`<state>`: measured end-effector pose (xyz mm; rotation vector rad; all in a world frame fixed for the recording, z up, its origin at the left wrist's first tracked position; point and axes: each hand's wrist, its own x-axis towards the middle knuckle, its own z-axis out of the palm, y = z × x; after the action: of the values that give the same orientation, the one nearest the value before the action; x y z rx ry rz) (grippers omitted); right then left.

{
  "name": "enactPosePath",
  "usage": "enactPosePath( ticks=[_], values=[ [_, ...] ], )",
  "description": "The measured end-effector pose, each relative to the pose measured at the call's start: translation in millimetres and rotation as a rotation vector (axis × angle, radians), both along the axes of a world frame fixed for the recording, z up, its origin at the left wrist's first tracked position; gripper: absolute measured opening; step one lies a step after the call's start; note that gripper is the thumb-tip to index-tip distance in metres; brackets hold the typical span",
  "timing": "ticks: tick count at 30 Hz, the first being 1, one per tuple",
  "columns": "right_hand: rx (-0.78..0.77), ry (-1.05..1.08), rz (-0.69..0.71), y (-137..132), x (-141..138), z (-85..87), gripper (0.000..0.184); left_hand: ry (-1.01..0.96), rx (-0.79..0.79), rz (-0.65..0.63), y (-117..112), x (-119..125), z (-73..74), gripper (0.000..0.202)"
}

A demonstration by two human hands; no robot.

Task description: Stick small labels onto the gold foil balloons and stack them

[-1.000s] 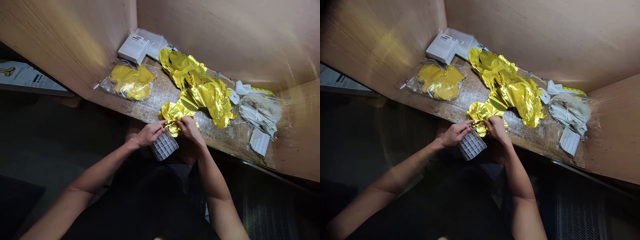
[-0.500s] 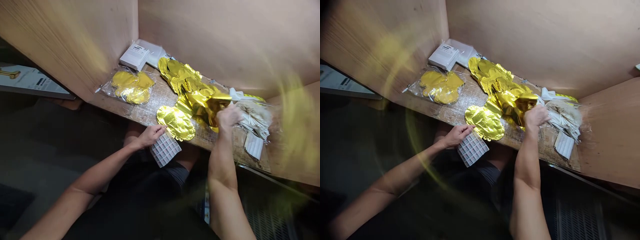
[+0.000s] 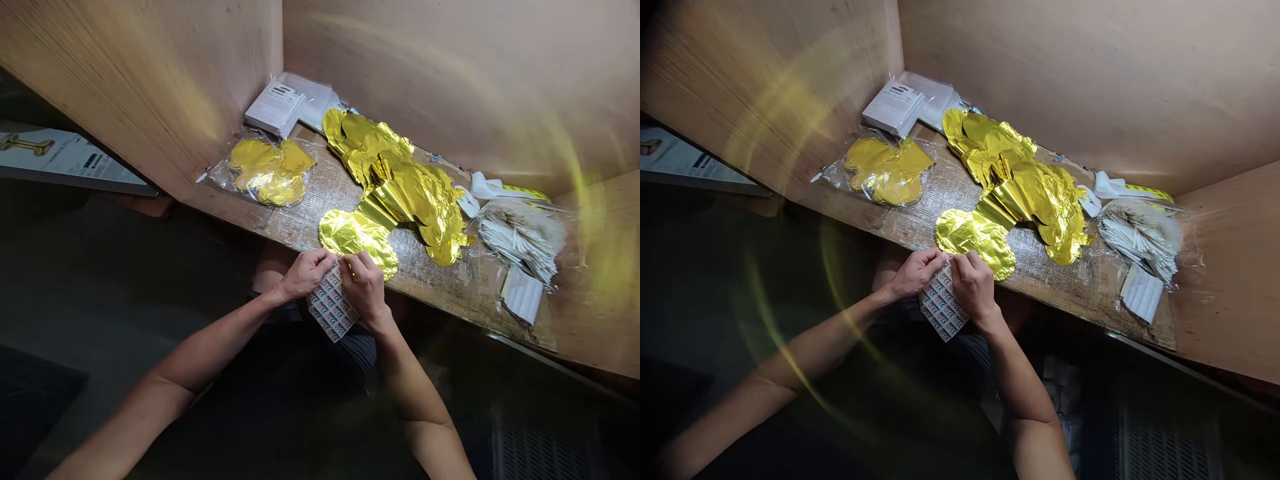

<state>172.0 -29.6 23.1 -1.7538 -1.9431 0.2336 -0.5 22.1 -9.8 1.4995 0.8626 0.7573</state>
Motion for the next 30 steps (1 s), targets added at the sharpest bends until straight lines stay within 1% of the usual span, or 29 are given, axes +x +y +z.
enactPosePath(
  ticks=[4, 7, 9, 13, 17, 19, 21, 23, 24, 26, 27, 29, 30],
  values=[
    [-0.033, 0.163, -0.003, -1, 4, 2.1, 0.023, -0.006, 0.012, 0.0, -4, -2, 4.6, 0.041],
    [-0.093, 0.26, -0.003, -3, 5, 2.7, 0.022, 0.025, 0.041, -0.007, -6, -4, 7.5, 0.04],
    [-0.09, 0.267, -0.002, -4, 5, 2.6, 0.021, 0.035, 0.053, -0.004, -7, -5, 8.1, 0.04],
    [-0.031, 0.217, 0.007, -5, 1, 1.7, 0.022, 0.035, 0.05, 0.0, -8, -7, 7.6, 0.04],
    [-0.064, 0.234, -0.002, -7, -2, 0.6, 0.023, 0.003, 0.026, -0.053, -9, -9, 6.3, 0.034],
    [-0.129, 0.312, -0.014, -9, -1, 0.9, 0.021, 0.034, 0.031, -0.059, -10, -10, 4.6, 0.032],
    [-0.245, 0.479, -0.047, -10, 6, 3.0, 0.022, 0.112, 0.057, -0.016, -10, -13, 2.4, 0.028],
    [-0.356, 0.646, -0.133, -8, 18, 7.3, 0.025, 0.174, 0.105, 0.021, -8, -15, 0.1, 0.024],
    [-0.4, 0.693, -0.181, -4, 26, 9.8, 0.026, 0.183, 0.142, 0.017, -7, -17, -0.9, 0.022],
    [-0.476, 0.686, -0.233, 8, 40, 14.1, 0.028, 0.177, 0.25, -0.044, -2, -19, -3.0, 0.018],
    [-0.519, 0.652, -0.227, 15, 45, 15.3, 0.028, 0.183, 0.312, -0.09, 0, -19, -3.9, 0.017],
    [-0.601, 0.547, -0.169, 30, 50, 14.7, 0.028, 0.251, 0.418, -0.185, 4, -19, -5.4, 0.015],
    [-0.616, 0.456, -0.139, 37, 49, 13.2, 0.03, 0.312, 0.454, -0.223, 5, -19, -5.9, 0.014]
  ],
)
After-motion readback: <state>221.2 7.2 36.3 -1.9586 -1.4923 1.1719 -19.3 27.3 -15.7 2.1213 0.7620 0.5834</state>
